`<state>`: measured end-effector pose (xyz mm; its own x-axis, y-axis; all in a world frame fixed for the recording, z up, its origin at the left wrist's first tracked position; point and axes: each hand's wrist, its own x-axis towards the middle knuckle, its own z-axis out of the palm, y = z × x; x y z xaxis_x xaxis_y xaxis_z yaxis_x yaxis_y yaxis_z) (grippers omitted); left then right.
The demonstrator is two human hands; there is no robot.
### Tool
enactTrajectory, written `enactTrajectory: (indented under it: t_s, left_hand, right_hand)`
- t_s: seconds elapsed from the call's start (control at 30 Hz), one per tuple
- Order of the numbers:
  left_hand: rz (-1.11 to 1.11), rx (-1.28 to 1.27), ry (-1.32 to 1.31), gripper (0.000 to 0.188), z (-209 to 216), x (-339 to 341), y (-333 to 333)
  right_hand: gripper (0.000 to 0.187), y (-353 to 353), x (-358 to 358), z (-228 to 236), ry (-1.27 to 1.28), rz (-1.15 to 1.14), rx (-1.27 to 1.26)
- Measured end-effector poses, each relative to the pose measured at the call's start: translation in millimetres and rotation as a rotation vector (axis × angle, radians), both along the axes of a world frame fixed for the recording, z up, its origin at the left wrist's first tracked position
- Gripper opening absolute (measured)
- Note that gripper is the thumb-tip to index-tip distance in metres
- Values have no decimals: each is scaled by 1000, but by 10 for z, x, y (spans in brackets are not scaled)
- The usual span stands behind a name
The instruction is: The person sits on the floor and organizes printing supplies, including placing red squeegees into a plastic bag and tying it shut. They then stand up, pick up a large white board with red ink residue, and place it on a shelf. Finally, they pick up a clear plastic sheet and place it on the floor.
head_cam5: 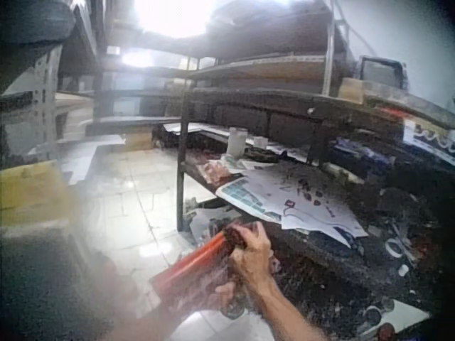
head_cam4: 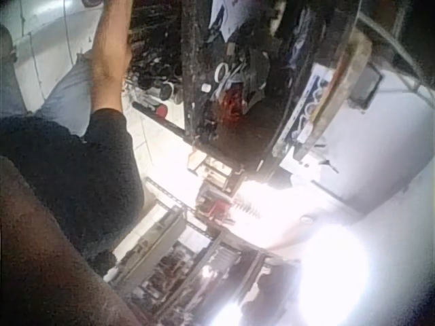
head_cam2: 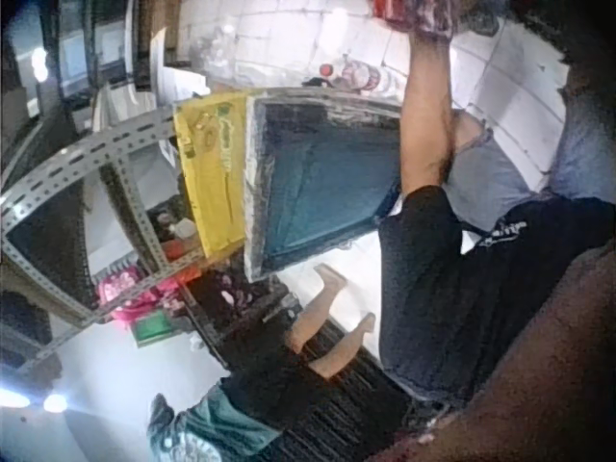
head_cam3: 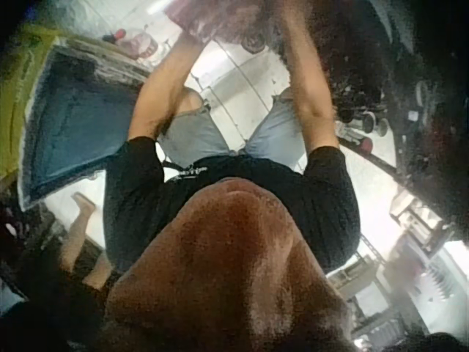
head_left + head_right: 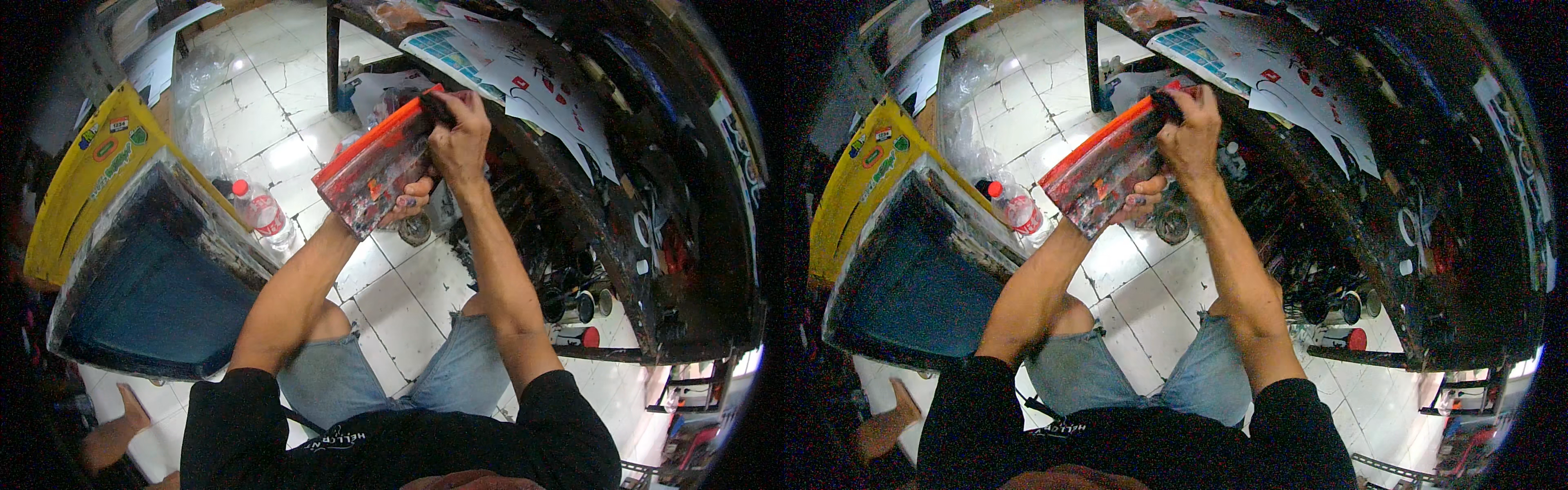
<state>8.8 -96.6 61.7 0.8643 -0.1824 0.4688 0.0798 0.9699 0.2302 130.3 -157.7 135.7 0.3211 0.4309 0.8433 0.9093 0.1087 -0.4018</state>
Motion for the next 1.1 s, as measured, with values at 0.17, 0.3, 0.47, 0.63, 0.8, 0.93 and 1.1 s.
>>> enactTrajectory:
  t_s: [0.17,0.3,0.47,0.63,0.8,0.93,1.1]
  left_hand:
    - [206,-160,100,56,-102,-49,40]
    - [327,-196,102,65,-233,26,173]
    - [433,-236,113,77,-417,52,300]
    - [515,-309,49,86,-381,110,255]
    - [472,-355,-49,85,-355,37,218]
    - [412,-206,-54,83,-510,3,270]
    - [386,-83,-37,76,-393,17,329]
  right_hand:
    - [38,-13,-282,-70,77,120,-22]
    - [37,-44,-581,-70,84,242,-26]
    - [34,-123,-899,-82,151,324,-34]
    - [37,-179,-926,-146,185,353,-28]
    - [41,-250,-935,-179,219,439,-65]
    - [41,-335,-1016,-143,196,507,-130]
    - [37,-480,-1028,-12,239,588,-138]
